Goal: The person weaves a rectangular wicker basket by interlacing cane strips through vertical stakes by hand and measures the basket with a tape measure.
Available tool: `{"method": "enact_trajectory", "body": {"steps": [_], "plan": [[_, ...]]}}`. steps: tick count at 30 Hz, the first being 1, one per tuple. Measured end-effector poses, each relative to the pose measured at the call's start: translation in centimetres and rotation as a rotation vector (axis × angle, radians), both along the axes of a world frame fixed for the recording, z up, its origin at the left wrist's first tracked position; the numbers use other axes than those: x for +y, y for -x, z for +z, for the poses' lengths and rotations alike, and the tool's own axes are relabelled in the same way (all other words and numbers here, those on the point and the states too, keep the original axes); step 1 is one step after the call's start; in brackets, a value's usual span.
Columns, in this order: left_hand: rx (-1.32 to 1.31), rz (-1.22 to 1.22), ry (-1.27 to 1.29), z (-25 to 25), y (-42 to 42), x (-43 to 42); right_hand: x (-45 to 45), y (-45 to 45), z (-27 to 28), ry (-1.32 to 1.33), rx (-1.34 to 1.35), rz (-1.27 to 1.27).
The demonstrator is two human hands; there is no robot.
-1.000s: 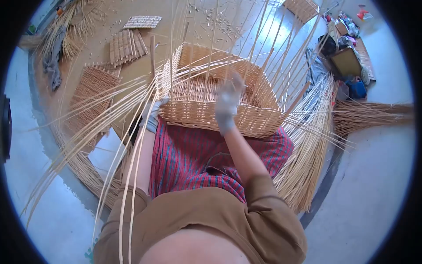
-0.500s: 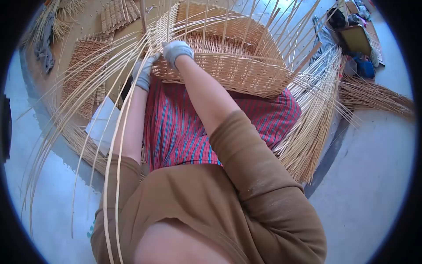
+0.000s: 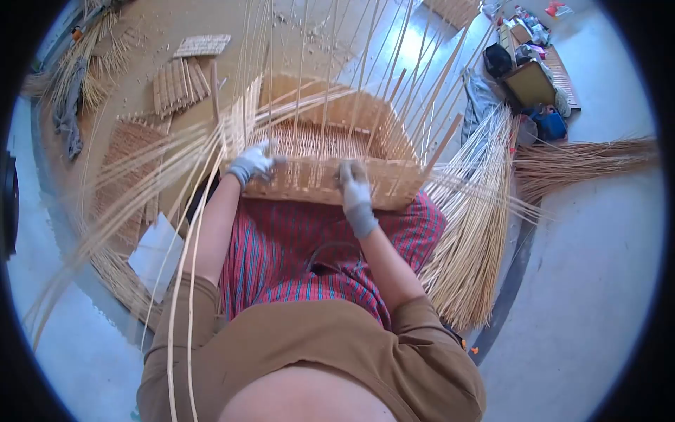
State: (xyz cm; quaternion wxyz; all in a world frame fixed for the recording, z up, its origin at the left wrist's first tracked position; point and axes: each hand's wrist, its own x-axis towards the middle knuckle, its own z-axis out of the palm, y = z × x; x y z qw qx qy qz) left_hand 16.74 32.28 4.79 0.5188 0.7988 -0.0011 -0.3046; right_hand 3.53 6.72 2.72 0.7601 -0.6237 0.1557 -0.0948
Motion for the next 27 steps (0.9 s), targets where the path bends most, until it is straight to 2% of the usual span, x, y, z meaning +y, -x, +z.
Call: {"method": "enact_trajectory", "body": {"steps": [1, 2, 3, 4, 6, 8, 9, 11, 12, 14, 16, 18, 19, 20, 22, 24, 25, 26, 27], "plan": [[0.049, -0.084, 0.03, -1.9, -0.6, 0.2, -0.9, 1.0, -1.6, 0.199, 0.063, 0.0], [0.096, -0.162, 0.061, -2.5, -1.4, 0.0, 0.0, 0.2, -1.4, -0.03, 0.203, -0.113], [0.078, -0.156, 0.06, -2.0, -1.4, -0.4, 1.9, -1.9, 1.5, 0.222, 0.22, -0.203], [0.105, -0.072, 0.08, -1.9, -0.5, -0.5, 3.8, -4.8, 2.6, 0.108, -0.18, -0.132], [0.131, 0.015, 0.093, -1.3, -0.3, -0.7, 5.8, -10.9, 10.1, 0.723, -0.563, 0.075], [0.256, 0.138, 0.159, -0.8, -0.1, -0.9, 7.6, -17.1, 11.3, 1.266, -0.476, 0.028], [0.239, 0.149, 0.151, -1.2, -0.3, -0.9, 7.1, -16.6, 11.1, 1.268, -0.476, 0.034], [0.198, 0.129, 0.136, -1.0, -0.2, -1.0, 5.4, -15.0, 11.2, 0.321, -0.266, 0.028], [0.164, 0.108, 0.112, -1.0, -0.1, -1.0, 3.3, -12.5, 8.7, 0.201, -0.437, -0.018], [0.138, 0.093, 0.127, -2.1, -0.5, -0.8, -1.2, -5.8, -0.7, -0.083, -0.458, -0.072], [0.041, 0.134, 0.232, -1.2, -0.2, -1.8, -2.6, -2.9, -0.1, -0.223, -0.287, -0.091], [-0.273, 0.049, -0.209, 2.3, -1.1, -2.7, -2.0, -1.1, 3.5, 0.059, -0.117, -0.024], [-0.648, 0.231, -0.226, -0.6, -2.1, -3.5, -1.0, -0.2, 3.7, 0.06, -0.099, -0.029], [-0.638, 0.23, -0.217, -0.5, -1.1, -4.3, 0.2, -0.1, 3.8, 0.052, -0.188, -0.025], [-0.379, 0.364, -0.379, 1.4, -0.8, -5.6, 3.2, -0.2, 5.8, 0.024, -0.368, 0.083], [-0.402, 0.368, -0.372, -0.9, -0.8, -5.3, 0.2, -1.6, 4.3, 0.035, -0.419, 0.08], [-0.424, 0.512, -0.264, -0.5, -0.4, -5.1, -3.1, -1.6, 5.1, -0.02, -0.017, 0.018], [-0.449, 0.644, -0.153, 0.3, 0.0, -5.0, -6.5, -1.7, 2.5, 0.017, 0.087, -0.046], [-0.616, 0.653, -0.066, 1.5, 1.0, -5.3, -7.9, -0.8, 0.7, 0.017, 0.047, -0.122]]}}
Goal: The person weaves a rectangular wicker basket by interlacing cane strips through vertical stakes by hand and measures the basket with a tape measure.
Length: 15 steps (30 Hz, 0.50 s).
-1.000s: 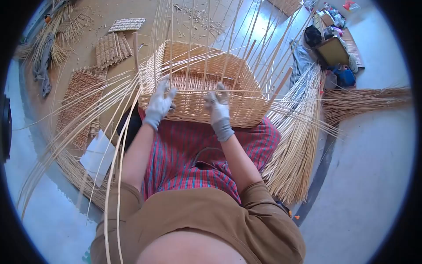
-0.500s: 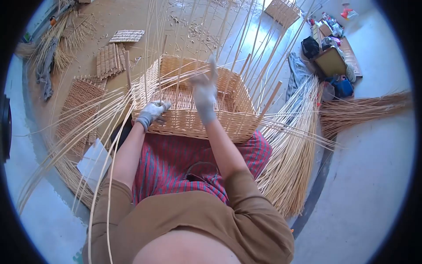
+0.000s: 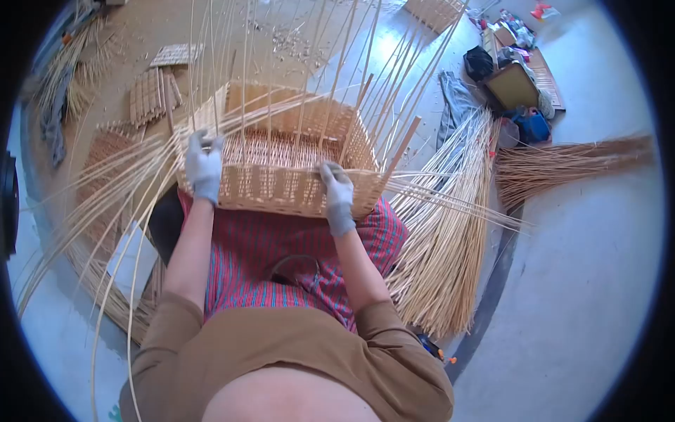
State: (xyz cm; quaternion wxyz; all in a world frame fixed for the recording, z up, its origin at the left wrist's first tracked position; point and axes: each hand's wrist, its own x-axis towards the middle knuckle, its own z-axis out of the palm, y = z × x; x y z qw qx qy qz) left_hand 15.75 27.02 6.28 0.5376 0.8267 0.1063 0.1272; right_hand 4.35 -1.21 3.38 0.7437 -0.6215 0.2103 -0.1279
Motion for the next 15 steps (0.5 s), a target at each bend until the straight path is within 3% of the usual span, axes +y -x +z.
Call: {"method": "enact_trajectory", "body": {"steps": [1, 2, 4, 6, 7, 9, 11, 12, 14, 15], "plan": [[-0.182, -0.002, 0.038, 1.2, 0.8, -0.7, -0.9, 0.0, -0.8, 0.012, -0.041, -0.063], [-0.164, -0.211, 0.009, 1.8, 1.4, -1.8, -0.6, -0.5, -0.1, 0.012, -0.044, -0.069], [0.287, -0.611, -0.238, -0.2, 1.6, -5.9, 1.6, 0.2, 1.5, -0.138, 0.055, -0.162], [0.283, -0.601, -0.332, -3.9, 0.8, -7.7, 1.2, -4.2, 0.3, 0.207, -0.234, -0.055], [0.31, -0.604, -0.431, -5.0, 1.2, -8.2, 2.3, -6.8, 2.9, 0.033, -0.374, 0.103], [0.389, -0.575, -0.474, -3.5, 1.6, -8.8, 3.4, -12.5, 5.6, 0.555, -0.511, 0.214], [0.439, -0.533, -0.512, -1.8, 1.6, -8.7, 2.7, -13.2, 6.3, 1.261, -0.486, 0.144], [0.509, -0.578, -0.394, -1.1, 1.4, -8.6, 1.7, -10.9, 7.6, 0.538, -0.604, 0.152], [0.687, -0.649, -0.24, 0.7, 1.4, -8.5, 0.2, -5.3, 4.7, -0.058, -0.62, 0.056], [0.683, -0.647, -0.226, 0.2, 1.2, -8.6, -0.7, -3.3, 3.2, 0.01, -0.601, 0.011]]}}
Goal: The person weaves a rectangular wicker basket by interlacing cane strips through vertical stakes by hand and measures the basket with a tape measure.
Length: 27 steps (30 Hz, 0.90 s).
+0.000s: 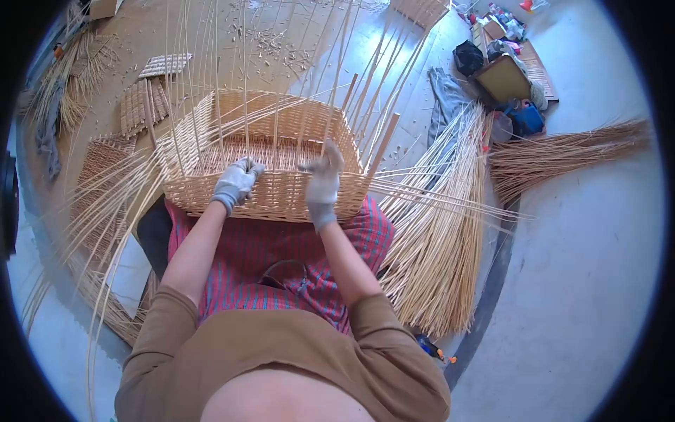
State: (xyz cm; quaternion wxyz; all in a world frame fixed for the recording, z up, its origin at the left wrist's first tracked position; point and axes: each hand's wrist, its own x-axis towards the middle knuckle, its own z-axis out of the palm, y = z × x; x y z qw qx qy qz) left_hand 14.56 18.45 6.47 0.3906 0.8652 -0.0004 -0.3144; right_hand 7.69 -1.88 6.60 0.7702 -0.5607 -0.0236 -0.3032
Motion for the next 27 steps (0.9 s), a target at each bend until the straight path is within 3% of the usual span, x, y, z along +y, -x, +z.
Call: {"method": "enact_trajectory", "body": {"steps": [1, 2, 3, 4, 6, 7, 8, 10, 12, 13, 14, 16, 17, 19, 20, 22, 24, 27], "plan": [[-0.119, -0.015, 0.012, -0.9, -0.1, 0.2, -0.9, 1.9, -1.5, 0.05, 0.021, -0.063], [-0.242, -0.033, 0.026, -1.3, -0.4, -0.2, -1.7, 3.0, -0.7, 0.057, 0.259, -0.034], [-0.255, -0.035, -0.084, 2.8, -0.4, -1.0, -2.4, 3.8, -0.4, 0.058, 0.501, -0.003], [-0.426, 0.013, -0.085, 3.7, -0.4, -1.9, -2.0, 3.9, -1.2, 0.047, 0.517, -0.01], [-0.419, 0.032, -0.294, 4.8, -0.8, -4.2, -0.7, 2.5, -2.4, -0.035, 0.291, -0.105], [-0.436, 0.041, -0.279, 4.9, -1.6, -5.0, 0.1, 2.8, -1.2, -0.017, 0.169, -0.028], [-0.424, 0.013, -0.325, 4.2, -2.2, -5.4, 2.9, 3.9, 1.2, -0.434, 0.133, 0.239], [-0.387, -0.04, -0.39, 1.9, -1.0, -4.3, 1.9, 4.3, 0.4, -0.036, 0.133, 0.141], [-0.606, 0.09, 0.201, 1.3, -0.7, -2.6, -4.0, 4.2, -0.2, -0.036, 0.529, -0.075], [-1.007, 0.193, 0.229, 2.4, 0.2, -3.0, -6.6, 4.5, -2.4, -0.09, 0.528, -0.256], [-1.016, 0.185, 0.229, 3.9, 0.7, -3.9, -8.4, 5.6, -2.5, -0.223, 0.486, -0.259], [-0.869, 0.083, 0.389, 5.4, 2.6, -5.9, -8.0, 6.8, -2.2, -0.275, 0.45, -0.354], [-0.519, -0.056, 0.248, 3.1, 1.7, -8.0, -8.1, 7.1, -1.8, -0.267, 0.457, -0.361], [0.046, -0.227, 0.225, -1.5, 1.2, -10.6, -8.0, 4.9, -0.5, -0.139, 0.561, -0.307], [0.061, -0.14, 0.289, 0.3, 2.3, -10.4, -7.7, 2.8, 0.5, 0.013, 0.362, -0.273], [0.077, -0.064, 0.298, 0.0, 2.2, -10.6, -5.9, -2.5, 5.0, 0.669, 0.056, -0.388], [0.078, -0.012, 0.259, 0.3, 2.6, -10.8, -5.7, -4.3, 6.6, 1.184, -0.082, -0.513], [0.076, 0.023, 0.26, 1.2, 2.4, -11.0, -9.1, -2.0, 2.9, 0.474, -0.06, -0.286]]}}
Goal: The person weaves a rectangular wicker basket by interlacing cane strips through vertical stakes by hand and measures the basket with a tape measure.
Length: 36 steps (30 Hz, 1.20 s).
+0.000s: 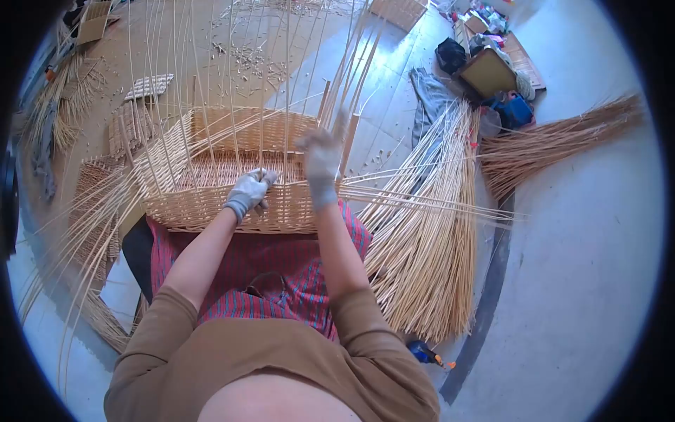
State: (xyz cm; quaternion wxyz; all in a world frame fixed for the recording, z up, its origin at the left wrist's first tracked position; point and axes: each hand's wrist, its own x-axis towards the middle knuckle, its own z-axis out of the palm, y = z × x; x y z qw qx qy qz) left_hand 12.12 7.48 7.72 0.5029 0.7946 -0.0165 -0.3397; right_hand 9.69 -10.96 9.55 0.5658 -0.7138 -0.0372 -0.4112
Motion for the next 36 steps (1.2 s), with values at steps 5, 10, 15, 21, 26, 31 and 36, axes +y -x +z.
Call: {"method": "enact_trajectory", "body": {"steps": [5, 10, 15, 21, 26, 31, 36], "plan": [[-0.548, 0.015, -0.153, 2.1, -0.8, -1.5, -3.5, 10.0, -3.9, -0.537, 0.514, -0.031], [-0.426, 0.184, -0.251, 0.5, -1.7, -4.1, 1.2, 11.1, 1.2, 0.049, 0.249, 0.237], [-1.069, 0.605, 0.136, 0.0, -0.1, -4.1, -10.0, 11.8, -2.1, -0.639, 0.342, -0.177], [0.043, -0.043, 0.113, -0.7, 3.3, -11.9, -10.2, 5.1, 1.4, 0.375, 0.315, -0.213], [-0.257, 0.087, 0.224, -1.2, 4.4, -11.0, -10.6, -0.1, 4.5, -0.291, -0.017, 0.079], [-1.23, -0.258, -0.025, 2.0, 5.8, -10.9, -17.8, 7.3, -4.9, -0.403, 0.297, -0.323], [-1.11, -0.427, -0.207, -3.1, 6.0, -12.3, -15.9, 11.3, -0.8, -0.599, 0.301, -0.205]]}}
